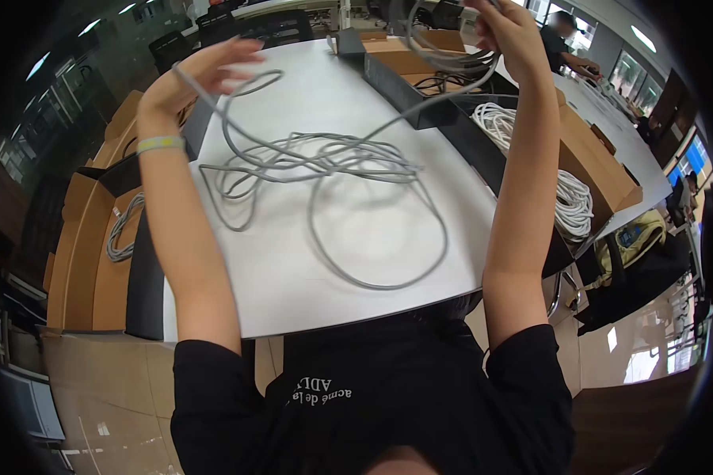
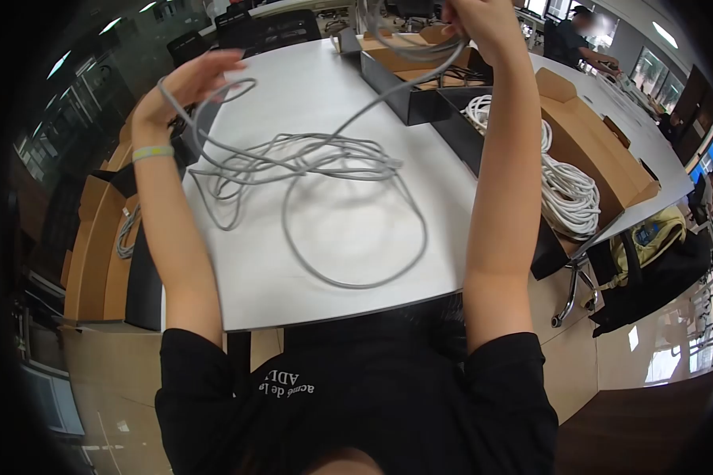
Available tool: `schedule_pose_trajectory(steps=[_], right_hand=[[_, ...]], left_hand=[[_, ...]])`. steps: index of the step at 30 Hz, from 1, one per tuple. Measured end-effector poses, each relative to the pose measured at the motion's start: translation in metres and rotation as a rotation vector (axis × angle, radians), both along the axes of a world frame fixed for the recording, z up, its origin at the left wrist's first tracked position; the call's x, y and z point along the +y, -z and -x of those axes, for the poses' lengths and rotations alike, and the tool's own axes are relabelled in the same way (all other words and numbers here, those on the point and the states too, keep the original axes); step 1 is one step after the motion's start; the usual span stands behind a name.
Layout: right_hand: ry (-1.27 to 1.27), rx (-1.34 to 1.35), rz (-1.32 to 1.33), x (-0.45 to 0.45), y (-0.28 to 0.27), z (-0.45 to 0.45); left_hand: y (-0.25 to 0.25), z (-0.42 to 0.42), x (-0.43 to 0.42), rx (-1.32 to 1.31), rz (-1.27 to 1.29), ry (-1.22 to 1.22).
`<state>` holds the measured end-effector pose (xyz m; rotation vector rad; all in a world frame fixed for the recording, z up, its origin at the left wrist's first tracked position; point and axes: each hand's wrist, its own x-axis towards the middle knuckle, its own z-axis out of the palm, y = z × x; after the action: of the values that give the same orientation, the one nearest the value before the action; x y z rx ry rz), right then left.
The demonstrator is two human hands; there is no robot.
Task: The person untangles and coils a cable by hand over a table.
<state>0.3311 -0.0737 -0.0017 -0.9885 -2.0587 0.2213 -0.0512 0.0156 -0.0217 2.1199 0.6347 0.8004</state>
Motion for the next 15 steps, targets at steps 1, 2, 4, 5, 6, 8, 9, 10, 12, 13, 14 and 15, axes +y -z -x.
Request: schedule_pose_trajectory(steps=[1, 2, 4, 5, 6, 8, 9, 10, 12, 13, 14, 15], right_hand=[[0.010, 0.001, 0.004, 0.000, -0.005, -0.005], [0.022, 0.001, 0.008, -0.003, -0.008, -0.011], [0.048, 0.004, 0.011, -0.017, -0.012, -0.011], [0.059, 0.008, 0.013, -0.021, -0.014, -0.009], [0.069, 0.012, 0.016, -0.024, -0.016, -0.009], [0.085, 0.022, 0.021, -0.030, -0.019, -0.007], [0.094, 0.027, 0.022, -0.036, -0.018, 0.001], [0.106, 0.031, 0.022, -0.036, -0.021, 0.006], [0.145, 0.035, 0.024, -0.037, -0.027, 0.014], [0.165, 0.035, 0.027, -0.040, -0.027, 0.020], [0.182, 0.035, 0.031, -0.040, -0.029, 0.025], [0.193, 0.036, 0.033, -0.042, -0.030, 0.029]], left_hand=[[0.003, 0.011, -0.001, 0.016, 0.098, -0.074], [0.009, 0.029, 0.009, 0.065, 0.145, -0.187], [0.015, 0.057, 0.022, 0.177, 0.216, -0.365], [0.014, 0.065, 0.019, 0.240, 0.243, -0.433], [0.010, 0.069, 0.013, 0.225, 0.253, -0.517], [-0.003, 0.074, 0.001, 0.090, 0.196, -0.622], [-0.019, 0.060, -0.023, 0.049, 0.117, -0.576], [-0.031, 0.039, -0.051, 0.007, 0.038, -0.526], [-0.036, 0.006, -0.075, 0.001, -0.105, -0.388], [-0.039, -0.017, -0.090, 0.079, -0.090, -0.065], [-0.040, -0.043, -0.103, 0.157, -0.079, 0.255], [-0.034, -0.073, -0.111, 0.190, -0.102, 0.339]])
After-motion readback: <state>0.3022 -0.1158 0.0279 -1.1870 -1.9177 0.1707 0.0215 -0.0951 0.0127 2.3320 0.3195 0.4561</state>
